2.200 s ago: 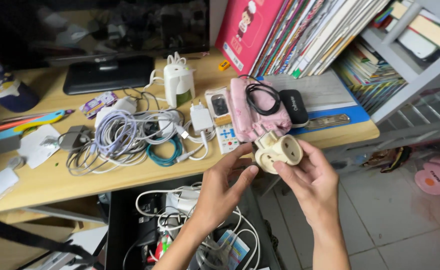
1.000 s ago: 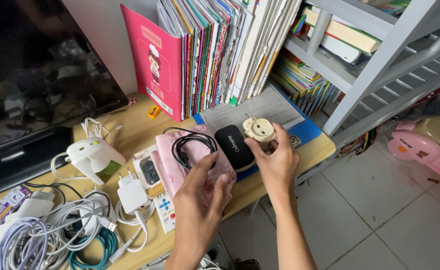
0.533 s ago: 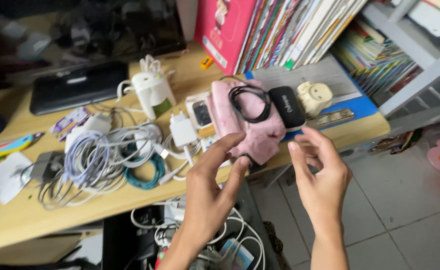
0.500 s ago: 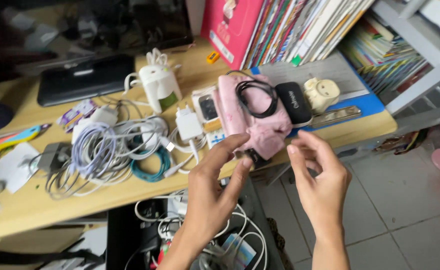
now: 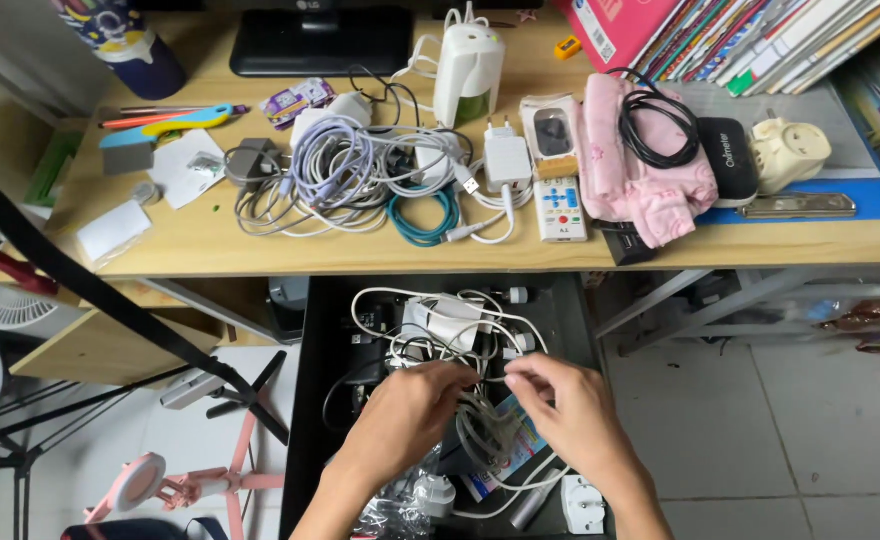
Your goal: Sort and organize various electronic cables and power adapters into a drawer.
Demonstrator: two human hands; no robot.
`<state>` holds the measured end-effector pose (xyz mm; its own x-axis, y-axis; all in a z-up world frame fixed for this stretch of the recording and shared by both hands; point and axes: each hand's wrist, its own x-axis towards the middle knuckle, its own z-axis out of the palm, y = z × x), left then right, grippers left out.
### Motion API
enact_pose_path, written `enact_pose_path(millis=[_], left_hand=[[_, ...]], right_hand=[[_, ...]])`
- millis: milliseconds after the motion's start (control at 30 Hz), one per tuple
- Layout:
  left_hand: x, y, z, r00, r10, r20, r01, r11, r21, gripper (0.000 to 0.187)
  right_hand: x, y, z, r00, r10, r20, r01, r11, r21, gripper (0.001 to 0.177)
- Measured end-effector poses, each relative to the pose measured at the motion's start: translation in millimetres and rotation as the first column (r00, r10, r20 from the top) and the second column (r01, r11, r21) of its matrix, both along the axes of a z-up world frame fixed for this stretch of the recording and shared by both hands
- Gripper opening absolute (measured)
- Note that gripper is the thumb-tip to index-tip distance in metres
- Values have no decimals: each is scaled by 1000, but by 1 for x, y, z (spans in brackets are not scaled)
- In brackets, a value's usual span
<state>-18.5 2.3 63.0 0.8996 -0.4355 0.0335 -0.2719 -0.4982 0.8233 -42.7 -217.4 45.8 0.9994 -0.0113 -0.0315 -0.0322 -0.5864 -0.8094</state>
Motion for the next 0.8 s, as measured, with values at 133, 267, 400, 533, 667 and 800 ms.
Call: enact_pose_path(millis=[133,267,400,533,667,800], left_hand=[[-7,7,-20,984,-84,156,61,987,146,26],[-5,7,-39,965,-101,241,45,972,229,38],[-2,8,-49,994,-93,60,73,961,267,32],[-4,10,-48,991,-114,67,95,968,230,37],[-3,21,-34,986,-111,124,85,976,199,43],[-2,32,-26,976,-151,154,131,982,136,49]], right_hand=[[-9,15,-10,962,55,-266,-92,987,-130,22],[-16,28,-9,898,155,-411,-288,914,-286,45],[-19,42,-8,867,166,-470,-409,775,-481,62],[-21,38,-23,858,177,-483,-421,780,-463,51],[-24,28,-8,901,166,-402,-333,857,-393,32],[-23,24,25,915,229,-333,-312,924,-220,24]])
